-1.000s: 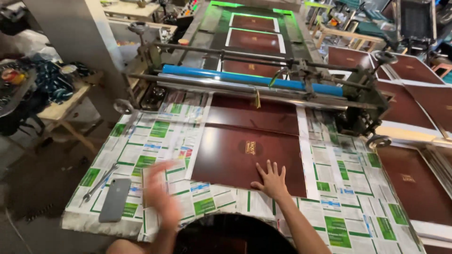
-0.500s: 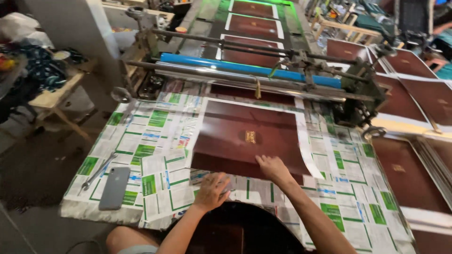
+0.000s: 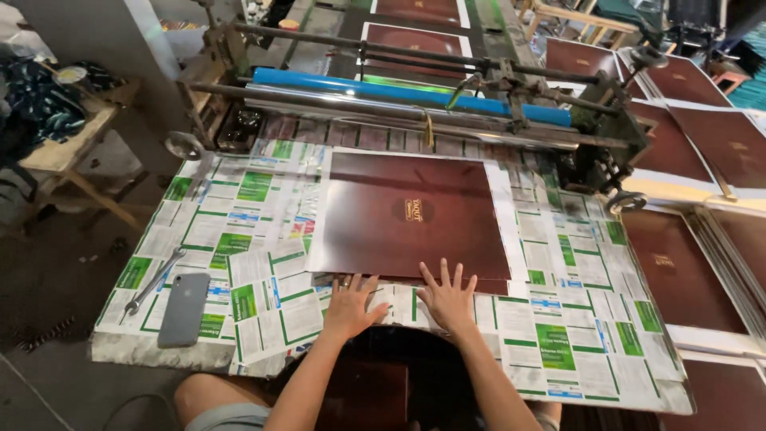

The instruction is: The person feeds printed cover sheets into a finishing machine for lamination or gluing.

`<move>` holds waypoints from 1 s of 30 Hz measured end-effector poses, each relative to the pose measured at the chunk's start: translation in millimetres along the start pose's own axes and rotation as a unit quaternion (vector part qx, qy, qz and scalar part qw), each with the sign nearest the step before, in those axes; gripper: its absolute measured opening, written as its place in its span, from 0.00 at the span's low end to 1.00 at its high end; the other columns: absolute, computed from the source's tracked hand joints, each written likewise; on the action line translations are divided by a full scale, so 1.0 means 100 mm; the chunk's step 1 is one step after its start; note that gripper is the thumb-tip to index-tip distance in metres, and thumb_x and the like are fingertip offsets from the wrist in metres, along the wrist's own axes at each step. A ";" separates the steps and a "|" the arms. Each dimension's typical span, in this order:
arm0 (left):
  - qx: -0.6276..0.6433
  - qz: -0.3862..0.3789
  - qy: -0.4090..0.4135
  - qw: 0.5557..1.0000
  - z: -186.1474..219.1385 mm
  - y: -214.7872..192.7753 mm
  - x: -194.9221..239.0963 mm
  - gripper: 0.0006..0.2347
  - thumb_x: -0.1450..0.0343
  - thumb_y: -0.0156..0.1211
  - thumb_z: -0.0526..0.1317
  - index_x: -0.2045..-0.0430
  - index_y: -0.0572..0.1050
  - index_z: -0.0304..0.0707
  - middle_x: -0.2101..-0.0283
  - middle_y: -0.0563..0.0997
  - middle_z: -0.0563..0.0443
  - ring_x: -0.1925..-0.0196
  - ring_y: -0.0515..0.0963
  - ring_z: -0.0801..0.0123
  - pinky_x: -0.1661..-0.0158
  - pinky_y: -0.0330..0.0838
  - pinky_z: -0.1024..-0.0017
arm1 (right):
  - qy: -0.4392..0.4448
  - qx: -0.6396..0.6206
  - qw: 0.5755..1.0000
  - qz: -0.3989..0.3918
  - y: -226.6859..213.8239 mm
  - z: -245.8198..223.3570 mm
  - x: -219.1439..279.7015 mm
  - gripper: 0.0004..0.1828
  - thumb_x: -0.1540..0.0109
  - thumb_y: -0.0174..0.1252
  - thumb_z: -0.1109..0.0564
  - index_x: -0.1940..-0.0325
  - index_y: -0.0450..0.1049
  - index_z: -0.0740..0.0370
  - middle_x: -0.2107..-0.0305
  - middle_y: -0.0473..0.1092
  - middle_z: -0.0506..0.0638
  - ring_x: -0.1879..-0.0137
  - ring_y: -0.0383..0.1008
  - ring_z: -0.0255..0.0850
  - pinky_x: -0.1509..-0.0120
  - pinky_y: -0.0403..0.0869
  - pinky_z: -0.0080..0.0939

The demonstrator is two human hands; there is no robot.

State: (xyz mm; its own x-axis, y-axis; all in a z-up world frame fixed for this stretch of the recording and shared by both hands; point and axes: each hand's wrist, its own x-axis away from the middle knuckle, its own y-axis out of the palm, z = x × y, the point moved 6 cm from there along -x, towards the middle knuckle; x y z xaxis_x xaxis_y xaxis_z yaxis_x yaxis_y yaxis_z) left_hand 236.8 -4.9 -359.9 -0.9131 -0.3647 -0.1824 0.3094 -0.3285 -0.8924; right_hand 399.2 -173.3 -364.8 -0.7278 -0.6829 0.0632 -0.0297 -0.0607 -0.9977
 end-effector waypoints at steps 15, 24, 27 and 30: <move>0.040 0.115 0.071 0.990 -0.04 0.01 0.00 0.29 0.32 0.61 0.58 0.37 0.71 0.47 0.28 0.62 0.39 0.26 0.57 0.47 0.30 0.42 0.42 | 0.072 -0.067 0.995 0.013 0.16 0.20 -0.99 0.46 0.38 0.38 0.19 0.19 0.38 0.25 0.21 0.30 0.52 0.18 0.26 0.65 0.28 0.31 0.85; 0.043 0.138 0.059 0.988 -0.16 0.09 -0.11 0.24 0.29 0.60 0.49 0.38 0.71 0.45 0.28 0.63 0.41 0.26 0.59 0.48 0.31 0.45 0.45 | 0.075 -0.101 0.992 -0.019 0.05 0.26 -1.68 0.48 0.38 0.37 0.17 0.19 0.34 0.28 0.21 0.25 0.53 0.18 0.21 0.63 0.27 0.26 0.84; 0.049 0.165 0.046 0.984 -0.20 0.15 -0.07 0.24 0.28 0.59 0.46 0.37 0.69 0.42 0.28 0.63 0.39 0.26 0.59 0.47 0.31 0.48 0.48 | 0.069 -0.112 0.991 -0.013 0.05 0.23 -1.55 0.49 0.39 0.39 0.18 0.18 0.35 0.30 0.21 0.25 0.54 0.17 0.22 0.62 0.27 0.27 0.85; 0.039 0.192 0.039 0.980 -0.29 0.26 -0.14 0.22 0.28 0.58 0.45 0.38 0.71 0.41 0.31 0.68 0.42 0.28 0.63 0.50 0.32 0.53 0.51 | 0.046 -0.106 0.993 -0.006 0.07 0.10 -1.08 0.52 0.41 0.44 0.17 0.18 0.37 0.32 0.21 0.26 0.56 0.17 0.23 0.61 0.27 0.29 0.85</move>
State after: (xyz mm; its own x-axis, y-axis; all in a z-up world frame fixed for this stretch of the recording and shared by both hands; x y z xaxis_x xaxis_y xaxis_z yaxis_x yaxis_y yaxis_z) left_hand 249.5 17.2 -392.4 -0.7415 -0.4085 -0.5323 0.6512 -0.2467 -0.7177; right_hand 484.1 -107.4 -378.4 -0.7864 -0.6123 0.0815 -0.1748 0.0940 -0.9801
